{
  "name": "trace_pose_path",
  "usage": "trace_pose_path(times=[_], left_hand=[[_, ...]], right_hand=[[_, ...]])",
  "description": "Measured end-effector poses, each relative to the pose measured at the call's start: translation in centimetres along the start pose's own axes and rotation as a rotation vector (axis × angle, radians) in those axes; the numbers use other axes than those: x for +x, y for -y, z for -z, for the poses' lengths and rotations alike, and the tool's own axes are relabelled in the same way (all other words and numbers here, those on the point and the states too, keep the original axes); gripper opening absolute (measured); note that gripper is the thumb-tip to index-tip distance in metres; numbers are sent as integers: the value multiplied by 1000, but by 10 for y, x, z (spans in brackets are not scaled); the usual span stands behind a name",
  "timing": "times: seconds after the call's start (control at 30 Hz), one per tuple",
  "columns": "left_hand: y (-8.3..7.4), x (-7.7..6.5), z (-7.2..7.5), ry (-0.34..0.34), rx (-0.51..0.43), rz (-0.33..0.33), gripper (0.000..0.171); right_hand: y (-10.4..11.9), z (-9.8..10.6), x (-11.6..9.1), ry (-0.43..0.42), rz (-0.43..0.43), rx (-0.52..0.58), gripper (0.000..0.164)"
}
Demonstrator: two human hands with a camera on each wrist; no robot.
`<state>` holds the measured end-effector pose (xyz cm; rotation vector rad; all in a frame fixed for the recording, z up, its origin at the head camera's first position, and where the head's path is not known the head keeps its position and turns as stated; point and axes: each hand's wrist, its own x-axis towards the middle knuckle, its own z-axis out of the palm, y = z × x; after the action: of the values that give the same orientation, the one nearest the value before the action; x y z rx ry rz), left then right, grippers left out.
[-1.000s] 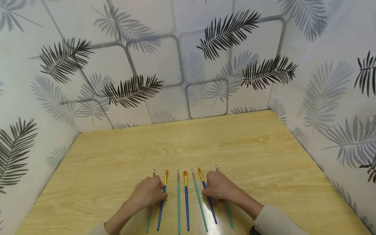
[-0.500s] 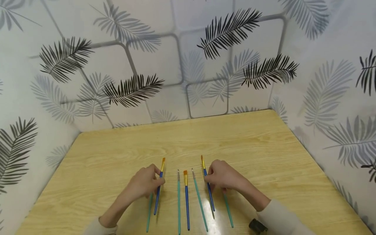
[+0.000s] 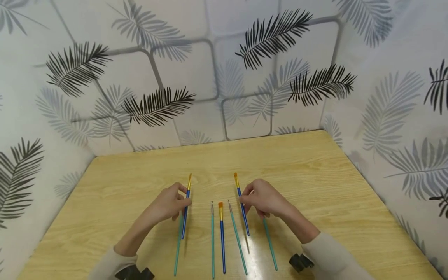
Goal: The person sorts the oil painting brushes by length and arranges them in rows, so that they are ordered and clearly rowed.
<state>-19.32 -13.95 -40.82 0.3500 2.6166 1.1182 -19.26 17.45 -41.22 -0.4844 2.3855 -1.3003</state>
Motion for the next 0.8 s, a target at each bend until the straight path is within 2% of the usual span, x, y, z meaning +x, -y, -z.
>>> trace_pose_path(times=[0.23,0.4,0.57,0.8], left_hand=[[4,7,10,55,-87,9,48],[9,15,16,67,-79,20,51],[10,25,18,55,-98,22,51],[12,37,22,19,-187,29,50]], right_hand=[[-2,1,13,-22,-10,47,30],[-1,4,23,-51,-33,71,28],[-2,9,30,-66,-42,130,30],[-1,9,39,-49,-42,171,33]])
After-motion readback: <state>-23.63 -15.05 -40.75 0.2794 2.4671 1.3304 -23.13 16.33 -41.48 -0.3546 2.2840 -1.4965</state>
